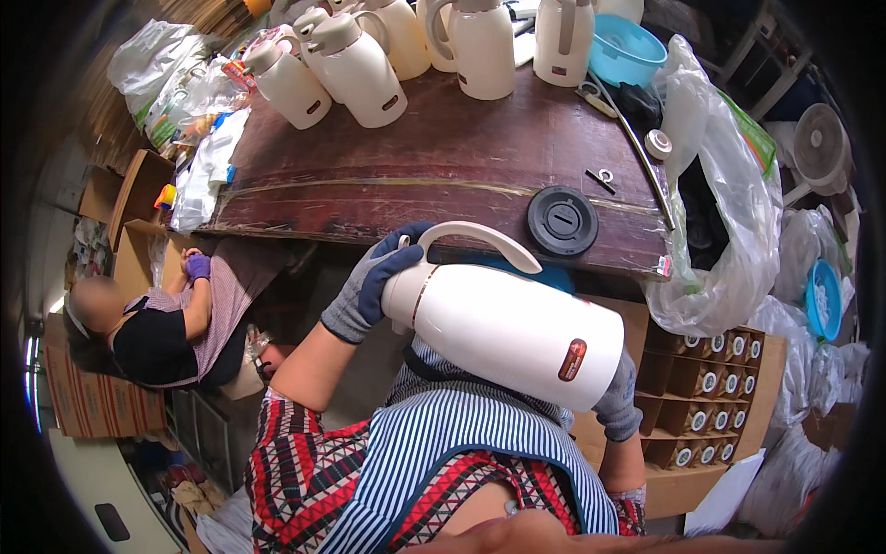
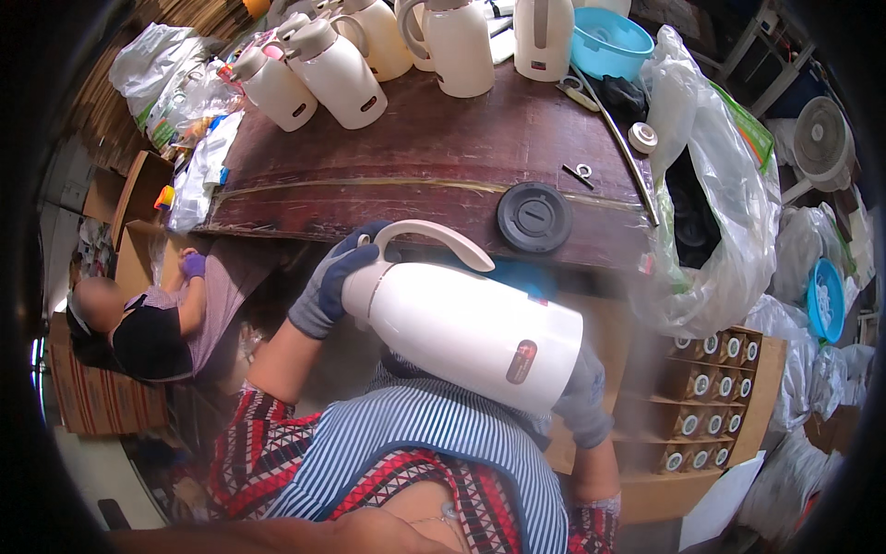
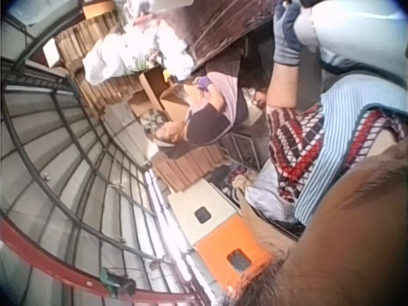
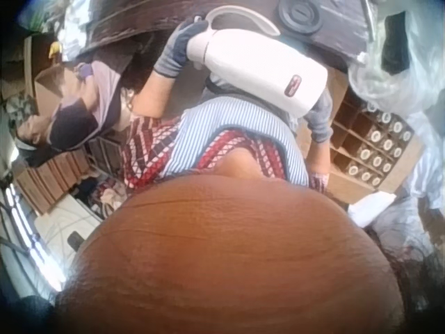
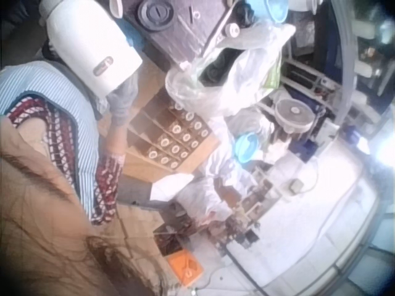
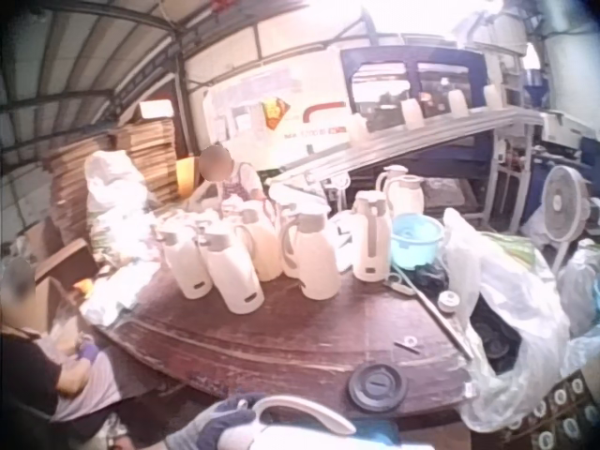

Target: The person assembles white thermos bottles at a workbench. They insert a black inner liner into the bottle, place a black lid on top, and tighten it by hand. The person repeats this process for multiple bottles, placing each completed unit on the table.

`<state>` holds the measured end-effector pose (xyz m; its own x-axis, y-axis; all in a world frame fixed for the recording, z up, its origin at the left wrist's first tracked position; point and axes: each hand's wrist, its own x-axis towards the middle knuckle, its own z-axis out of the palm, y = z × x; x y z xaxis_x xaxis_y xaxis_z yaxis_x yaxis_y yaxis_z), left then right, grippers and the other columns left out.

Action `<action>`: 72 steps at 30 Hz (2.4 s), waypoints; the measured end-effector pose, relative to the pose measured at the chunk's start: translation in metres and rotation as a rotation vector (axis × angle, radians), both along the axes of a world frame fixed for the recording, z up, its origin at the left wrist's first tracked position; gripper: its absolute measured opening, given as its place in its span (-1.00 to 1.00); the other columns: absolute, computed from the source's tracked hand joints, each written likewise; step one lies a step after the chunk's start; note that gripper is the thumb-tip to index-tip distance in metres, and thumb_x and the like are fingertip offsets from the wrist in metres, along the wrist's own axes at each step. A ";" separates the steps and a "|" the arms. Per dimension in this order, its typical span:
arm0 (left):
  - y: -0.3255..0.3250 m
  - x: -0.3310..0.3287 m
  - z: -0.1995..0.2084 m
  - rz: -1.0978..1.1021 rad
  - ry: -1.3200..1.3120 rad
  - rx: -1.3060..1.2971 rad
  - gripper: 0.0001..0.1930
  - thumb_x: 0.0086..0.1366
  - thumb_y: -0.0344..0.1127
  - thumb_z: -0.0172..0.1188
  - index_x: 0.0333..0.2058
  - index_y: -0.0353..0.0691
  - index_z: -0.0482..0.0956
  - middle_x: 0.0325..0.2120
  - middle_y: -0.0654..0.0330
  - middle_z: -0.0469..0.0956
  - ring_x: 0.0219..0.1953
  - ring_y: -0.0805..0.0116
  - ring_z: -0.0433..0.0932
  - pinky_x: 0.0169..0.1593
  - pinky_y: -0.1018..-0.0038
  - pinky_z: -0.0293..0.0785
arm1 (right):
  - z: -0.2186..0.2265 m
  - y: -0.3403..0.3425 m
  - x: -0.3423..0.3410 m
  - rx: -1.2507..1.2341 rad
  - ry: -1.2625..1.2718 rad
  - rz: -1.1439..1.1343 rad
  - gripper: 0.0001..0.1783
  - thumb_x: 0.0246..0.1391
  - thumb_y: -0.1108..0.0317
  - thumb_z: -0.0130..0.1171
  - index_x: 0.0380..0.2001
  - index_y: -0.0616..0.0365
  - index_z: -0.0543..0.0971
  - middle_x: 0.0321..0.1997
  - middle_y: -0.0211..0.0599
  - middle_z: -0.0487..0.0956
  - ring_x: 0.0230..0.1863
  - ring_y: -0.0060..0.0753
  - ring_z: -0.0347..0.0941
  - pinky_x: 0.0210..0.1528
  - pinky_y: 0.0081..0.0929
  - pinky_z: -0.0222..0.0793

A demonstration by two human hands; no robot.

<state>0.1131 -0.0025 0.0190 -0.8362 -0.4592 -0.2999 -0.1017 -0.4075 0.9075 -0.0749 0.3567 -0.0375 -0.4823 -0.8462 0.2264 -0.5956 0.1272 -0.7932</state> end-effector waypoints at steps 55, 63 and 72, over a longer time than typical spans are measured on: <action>0.003 0.020 -0.102 0.139 0.129 -0.363 -0.55 0.55 -0.22 0.04 0.28 -0.35 0.37 0.15 0.08 0.50 0.18 0.28 0.47 0.30 0.36 0.36 | 0.004 -0.067 0.012 -0.032 -0.755 -0.452 -0.35 0.25 0.29 0.34 0.31 0.33 0.40 0.14 -0.24 0.57 0.12 -0.42 0.49 0.18 -0.41 0.44; -0.006 0.025 -0.068 -0.325 0.332 -0.935 0.18 -0.03 0.17 0.58 0.50 0.01 0.12 0.53 -0.21 -0.16 0.55 -0.30 -0.15 0.53 -0.11 -0.13 | -0.070 -0.017 0.007 -0.046 -0.569 -0.467 -0.47 0.42 0.30 0.03 0.36 0.30 0.35 0.24 -0.14 0.51 0.13 -0.24 0.51 0.15 -0.36 0.46; 0.011 0.012 -0.069 -0.393 0.365 -1.180 0.40 -0.22 0.36 0.55 0.49 -0.27 0.05 0.44 -0.12 0.17 0.45 -0.17 0.19 0.43 0.07 0.27 | -0.051 0.024 -0.008 0.313 -0.164 -0.480 -0.40 0.41 0.22 0.01 0.42 0.24 0.28 0.31 -0.10 0.47 0.23 -0.16 0.46 0.25 -0.21 0.41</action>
